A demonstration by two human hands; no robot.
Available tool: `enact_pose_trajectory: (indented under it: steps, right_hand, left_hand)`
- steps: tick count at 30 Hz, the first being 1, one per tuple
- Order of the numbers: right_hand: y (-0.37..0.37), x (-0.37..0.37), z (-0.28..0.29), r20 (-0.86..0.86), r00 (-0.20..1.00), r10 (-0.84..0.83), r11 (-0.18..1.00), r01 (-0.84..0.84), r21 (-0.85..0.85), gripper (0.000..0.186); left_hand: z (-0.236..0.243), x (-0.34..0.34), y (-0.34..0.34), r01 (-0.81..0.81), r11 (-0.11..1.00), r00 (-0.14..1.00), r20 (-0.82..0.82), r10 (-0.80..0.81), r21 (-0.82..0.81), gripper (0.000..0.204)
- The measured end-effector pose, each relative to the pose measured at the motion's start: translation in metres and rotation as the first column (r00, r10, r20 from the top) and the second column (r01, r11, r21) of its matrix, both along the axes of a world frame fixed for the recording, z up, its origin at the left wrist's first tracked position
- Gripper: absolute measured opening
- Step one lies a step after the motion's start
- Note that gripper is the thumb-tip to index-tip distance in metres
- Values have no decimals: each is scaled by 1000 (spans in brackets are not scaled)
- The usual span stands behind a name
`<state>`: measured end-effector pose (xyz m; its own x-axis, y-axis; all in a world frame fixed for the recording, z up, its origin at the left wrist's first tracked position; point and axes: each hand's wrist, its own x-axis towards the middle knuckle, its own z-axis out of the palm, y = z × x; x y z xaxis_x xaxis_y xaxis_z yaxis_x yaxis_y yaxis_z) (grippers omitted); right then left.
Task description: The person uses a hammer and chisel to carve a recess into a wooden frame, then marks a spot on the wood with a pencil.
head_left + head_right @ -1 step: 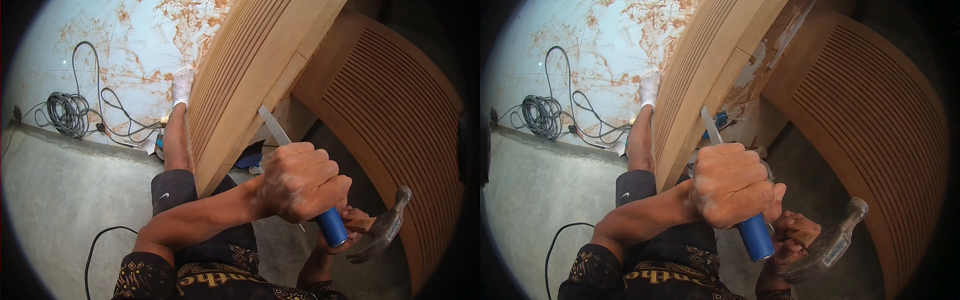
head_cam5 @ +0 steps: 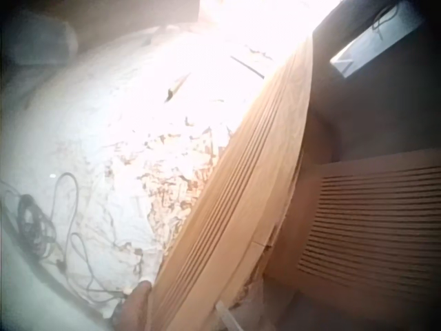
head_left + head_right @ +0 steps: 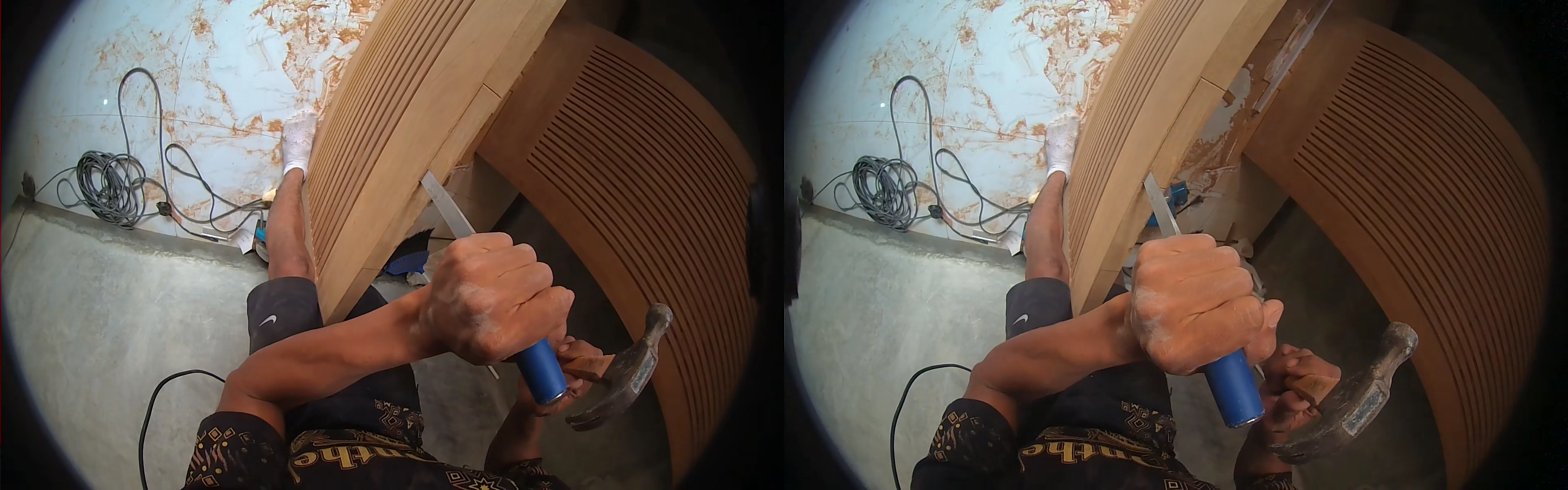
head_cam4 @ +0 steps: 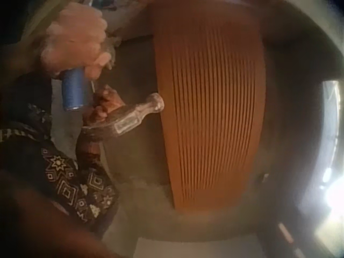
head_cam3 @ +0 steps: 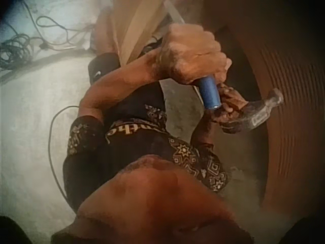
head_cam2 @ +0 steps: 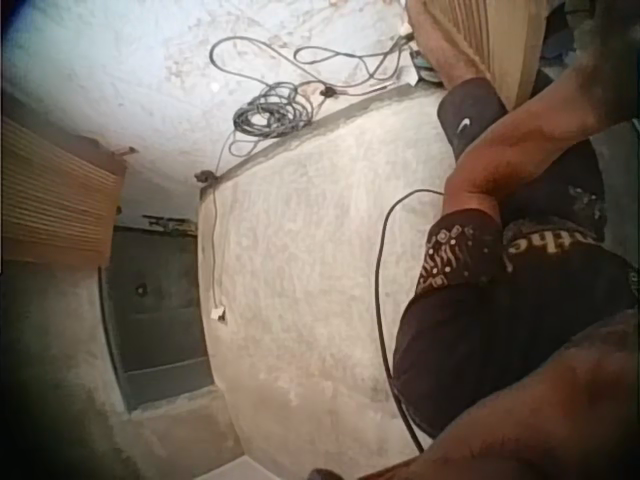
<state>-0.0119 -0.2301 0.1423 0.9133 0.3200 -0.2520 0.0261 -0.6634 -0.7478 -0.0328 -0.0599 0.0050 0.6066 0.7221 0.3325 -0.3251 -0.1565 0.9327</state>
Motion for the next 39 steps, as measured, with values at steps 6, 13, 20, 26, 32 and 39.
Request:
enact_pose_trajectory:
  steps: [6,13,20,26,32,39]
  right_hand:
    - [-11,0,-2,-37,998,-41,997,43,57,53]
    - [6,-1,0,10,994,-104,982,105,-155,72]
    - [-13,-2,-4,-46,995,-93,995,91,-43,66]
    - [-46,7,-31,143,962,233,972,-228,-52,42]
    - [-38,12,-20,122,972,203,975,-189,-121,38]
    - [-53,-2,-5,89,996,-9,992,20,-126,51]
  left_hand:
    - [-1,0,-4,-11,1000,1000,7,11,-6,31]
    - [-2,-2,-2,-2,1000,1000,5,2,-9,32]
    - [-6,-2,8,68,995,998,7,-69,77,20]
    - [-6,-12,5,108,989,992,61,-114,100,37]
    - [4,-8,5,149,985,989,-30,-147,83,35]
    - [12,12,13,138,979,990,-34,-134,151,32]
